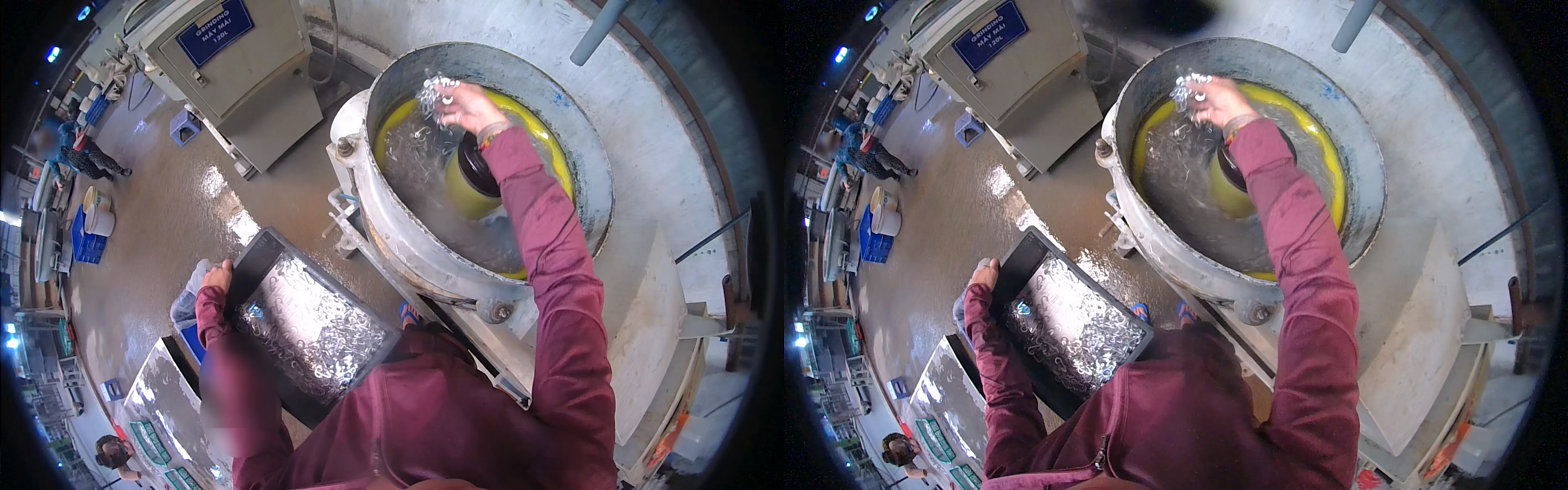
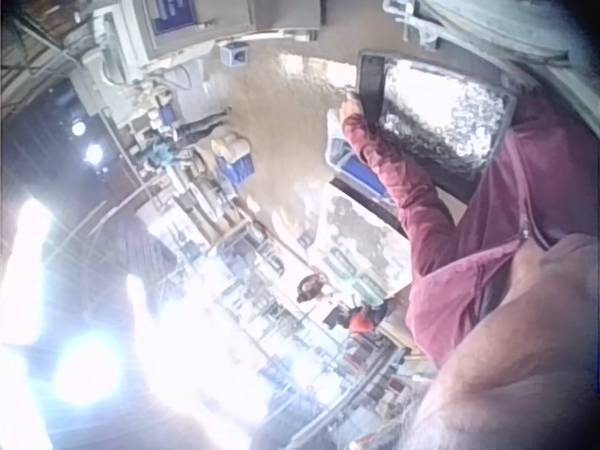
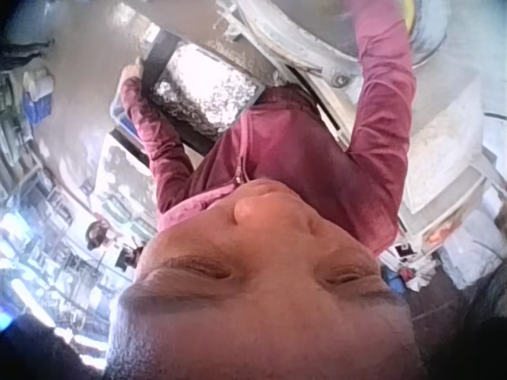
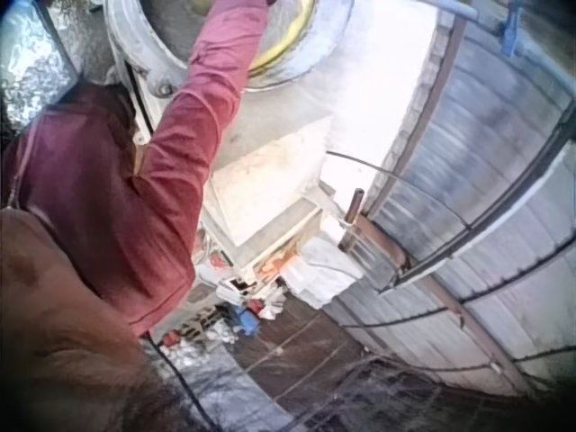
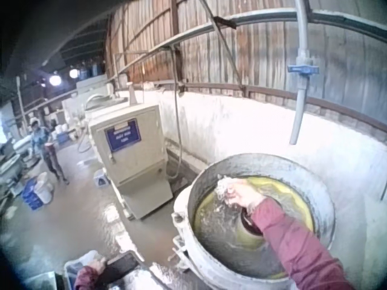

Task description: The person repeatedly scoops small metal pieces from a black tray and drops them into a rotating industrial machine. Another worker briefly adds a granular substance to the machine. The person continues loading the tray contents until the tray is empty.

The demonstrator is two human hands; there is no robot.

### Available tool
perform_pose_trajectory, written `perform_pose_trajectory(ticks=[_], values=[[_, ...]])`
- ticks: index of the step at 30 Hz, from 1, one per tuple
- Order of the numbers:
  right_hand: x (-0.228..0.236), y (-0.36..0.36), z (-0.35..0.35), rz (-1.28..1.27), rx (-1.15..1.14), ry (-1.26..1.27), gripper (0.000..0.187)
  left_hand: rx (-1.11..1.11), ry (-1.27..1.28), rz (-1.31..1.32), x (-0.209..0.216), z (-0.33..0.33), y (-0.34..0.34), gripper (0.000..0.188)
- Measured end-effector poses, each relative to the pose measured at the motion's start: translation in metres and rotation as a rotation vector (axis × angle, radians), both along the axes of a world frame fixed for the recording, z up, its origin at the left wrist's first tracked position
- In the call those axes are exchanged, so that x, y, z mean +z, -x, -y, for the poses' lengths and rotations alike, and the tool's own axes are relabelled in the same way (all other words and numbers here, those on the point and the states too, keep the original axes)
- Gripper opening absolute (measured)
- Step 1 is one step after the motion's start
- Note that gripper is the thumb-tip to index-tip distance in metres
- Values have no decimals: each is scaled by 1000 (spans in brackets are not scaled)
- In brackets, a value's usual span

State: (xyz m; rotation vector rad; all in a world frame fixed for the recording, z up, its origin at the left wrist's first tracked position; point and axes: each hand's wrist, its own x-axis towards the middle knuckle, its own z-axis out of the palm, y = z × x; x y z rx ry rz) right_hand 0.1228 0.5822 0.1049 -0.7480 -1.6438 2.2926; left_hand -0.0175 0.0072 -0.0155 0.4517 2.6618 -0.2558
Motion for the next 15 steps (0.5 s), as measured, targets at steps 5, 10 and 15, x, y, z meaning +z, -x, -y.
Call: perform_pose_trajectory(ticks=[5,10,15], values=[[7,11,-63,-166,-197,31,26,-2,10,22,-8,11,-4,32],[12,-33,-114,55,-495,-249,26,5,63,53,-27,36,2,31],[19,-113,-158,540,-310,-501,27,0,139,51,-53,66,19,30]])
